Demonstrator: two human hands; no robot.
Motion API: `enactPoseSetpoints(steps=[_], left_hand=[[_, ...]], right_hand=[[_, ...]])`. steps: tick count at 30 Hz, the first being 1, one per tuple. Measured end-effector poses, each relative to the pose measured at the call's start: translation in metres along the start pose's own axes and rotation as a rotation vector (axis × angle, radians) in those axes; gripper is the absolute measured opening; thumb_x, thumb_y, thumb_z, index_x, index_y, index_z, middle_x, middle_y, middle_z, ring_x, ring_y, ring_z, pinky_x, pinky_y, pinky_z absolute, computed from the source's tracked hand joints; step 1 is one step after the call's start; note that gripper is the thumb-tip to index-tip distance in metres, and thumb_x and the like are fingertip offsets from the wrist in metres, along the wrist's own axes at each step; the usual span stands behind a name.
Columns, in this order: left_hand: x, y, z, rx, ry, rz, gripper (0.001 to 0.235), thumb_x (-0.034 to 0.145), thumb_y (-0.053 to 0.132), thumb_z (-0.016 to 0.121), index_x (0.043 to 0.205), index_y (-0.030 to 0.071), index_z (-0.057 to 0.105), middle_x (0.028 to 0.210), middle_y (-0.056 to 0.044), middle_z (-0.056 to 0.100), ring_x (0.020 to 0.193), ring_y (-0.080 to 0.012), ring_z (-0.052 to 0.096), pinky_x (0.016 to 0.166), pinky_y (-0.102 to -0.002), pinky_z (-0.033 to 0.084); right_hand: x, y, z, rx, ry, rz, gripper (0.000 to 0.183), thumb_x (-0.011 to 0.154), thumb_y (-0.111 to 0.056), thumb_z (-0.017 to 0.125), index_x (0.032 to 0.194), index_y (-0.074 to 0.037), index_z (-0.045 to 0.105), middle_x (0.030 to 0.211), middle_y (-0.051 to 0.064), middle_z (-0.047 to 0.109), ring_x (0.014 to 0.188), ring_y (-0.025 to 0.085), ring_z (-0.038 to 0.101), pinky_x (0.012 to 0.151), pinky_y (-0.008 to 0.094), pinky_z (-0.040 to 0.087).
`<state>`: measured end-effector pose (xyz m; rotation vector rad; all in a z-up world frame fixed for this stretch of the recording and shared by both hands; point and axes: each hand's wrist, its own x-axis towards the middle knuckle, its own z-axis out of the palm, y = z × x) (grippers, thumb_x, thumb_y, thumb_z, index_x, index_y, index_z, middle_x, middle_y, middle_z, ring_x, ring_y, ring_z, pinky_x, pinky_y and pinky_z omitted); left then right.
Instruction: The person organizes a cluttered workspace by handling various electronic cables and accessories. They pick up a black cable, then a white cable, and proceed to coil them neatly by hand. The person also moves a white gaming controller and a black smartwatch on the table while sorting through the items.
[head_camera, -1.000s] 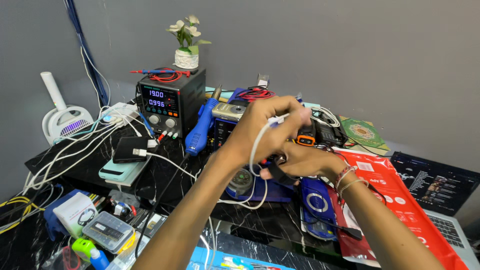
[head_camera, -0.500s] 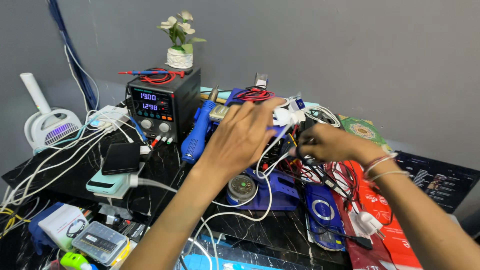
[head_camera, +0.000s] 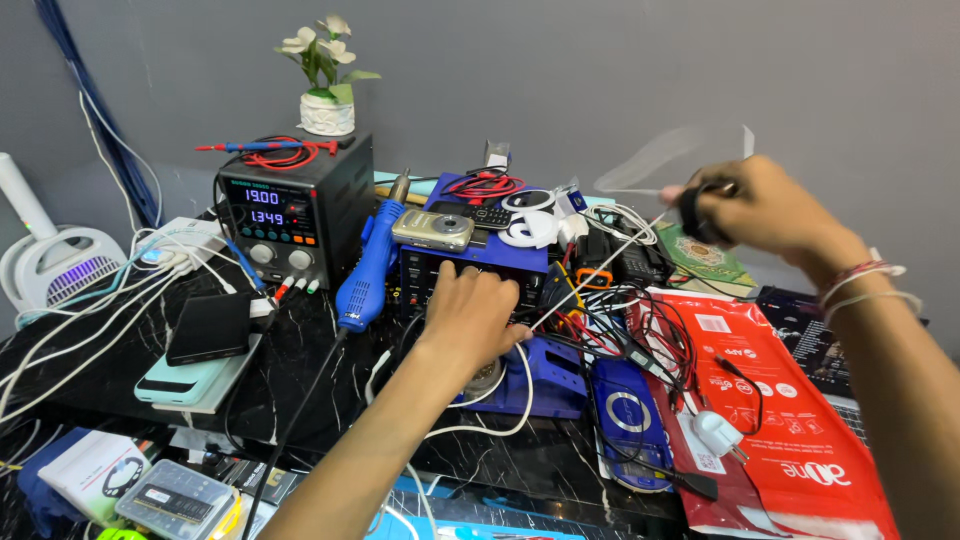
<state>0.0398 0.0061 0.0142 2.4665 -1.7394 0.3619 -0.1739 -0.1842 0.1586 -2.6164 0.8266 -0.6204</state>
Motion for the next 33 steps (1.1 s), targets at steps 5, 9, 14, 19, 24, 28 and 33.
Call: enactPoseSetpoints(steps=[5,9,14,19,24,28,33], left_hand=[[0.032,0.015,0.017,-0.083,-0.027,0.000,0.046,0.103,0.057,0.068,0.118,0.014,0.075,0.116,-0.017,0.076,0.115,-0.0424,0.070,0.106,-0.058,0.046],[0.041,0.020,0.013,-0.295,-0.050,0.032,0.024,0.106,0.030,0.067,0.109,0.008,0.077,0.113,-0.021,0.074,0.109,-0.0484,0.070,0.092,-0.058,0.053],[0.032,0.013,-0.011,-0.836,-0.058,-0.054,0.037,0.107,0.013,0.062,0.071,0.007,0.066,0.114,-0.006,0.085,0.096,-0.0186,0.080,0.079,-0.040,0.059],[0.046,-0.004,0.012,-1.445,0.212,0.068,0.024,0.103,0.017,0.067,0.106,-0.003,0.080,0.082,-0.015,0.072,0.054,-0.0164,0.072,0.051,-0.026,0.061],[0.050,0.003,-0.022,-1.671,0.351,0.253,0.020,0.105,0.017,0.067,0.099,0.000,0.077,0.071,-0.007,0.063,0.045,-0.0102,0.062,0.040,-0.020,0.052],[0.047,0.006,-0.033,-1.579,0.538,0.343,0.018,0.103,0.025,0.075,0.103,0.008,0.081,0.081,-0.010,0.078,0.076,-0.0116,0.075,0.066,-0.027,0.064],[0.033,-0.002,-0.018,-1.419,0.422,0.187,0.035,0.103,0.021,0.070,0.135,0.006,0.070,0.113,-0.015,0.079,0.097,-0.0233,0.078,0.085,-0.038,0.066]], right_hand=[[-0.020,-0.017,-0.026,0.110,0.172,0.029,0.047,0.113,-0.035,0.074,0.080,-0.002,0.069,0.064,0.011,0.056,0.061,0.021,0.046,0.065,0.034,0.038],[-0.028,-0.017,-0.025,0.116,0.131,0.037,0.049,0.113,-0.036,0.073,0.077,-0.003,0.066,0.062,0.010,0.053,0.060,0.020,0.044,0.064,0.033,0.037],[-0.025,0.007,0.022,0.279,-0.179,0.006,0.026,0.096,-0.005,0.060,0.097,0.003,0.085,0.072,0.012,0.062,0.063,0.020,0.049,0.052,0.035,0.040],[-0.026,-0.017,0.095,0.385,-0.276,-0.037,0.043,0.082,-0.025,0.089,0.117,-0.002,0.081,0.099,0.021,0.076,0.078,0.030,0.068,0.060,0.041,0.060],[-0.007,-0.012,0.152,0.631,-0.235,-0.136,0.037,0.086,-0.020,0.089,0.120,-0.007,0.083,0.093,0.016,0.074,0.073,0.024,0.067,0.059,0.036,0.060],[-0.002,-0.012,0.159,0.610,-0.053,-0.288,0.023,0.085,-0.011,0.087,0.107,-0.015,0.087,0.081,0.004,0.076,0.076,0.015,0.068,0.073,0.033,0.062],[-0.005,0.001,0.137,0.566,0.142,-0.350,0.006,0.088,-0.014,0.085,0.094,-0.014,0.083,0.080,0.006,0.079,0.080,0.016,0.069,0.082,0.029,0.055]])
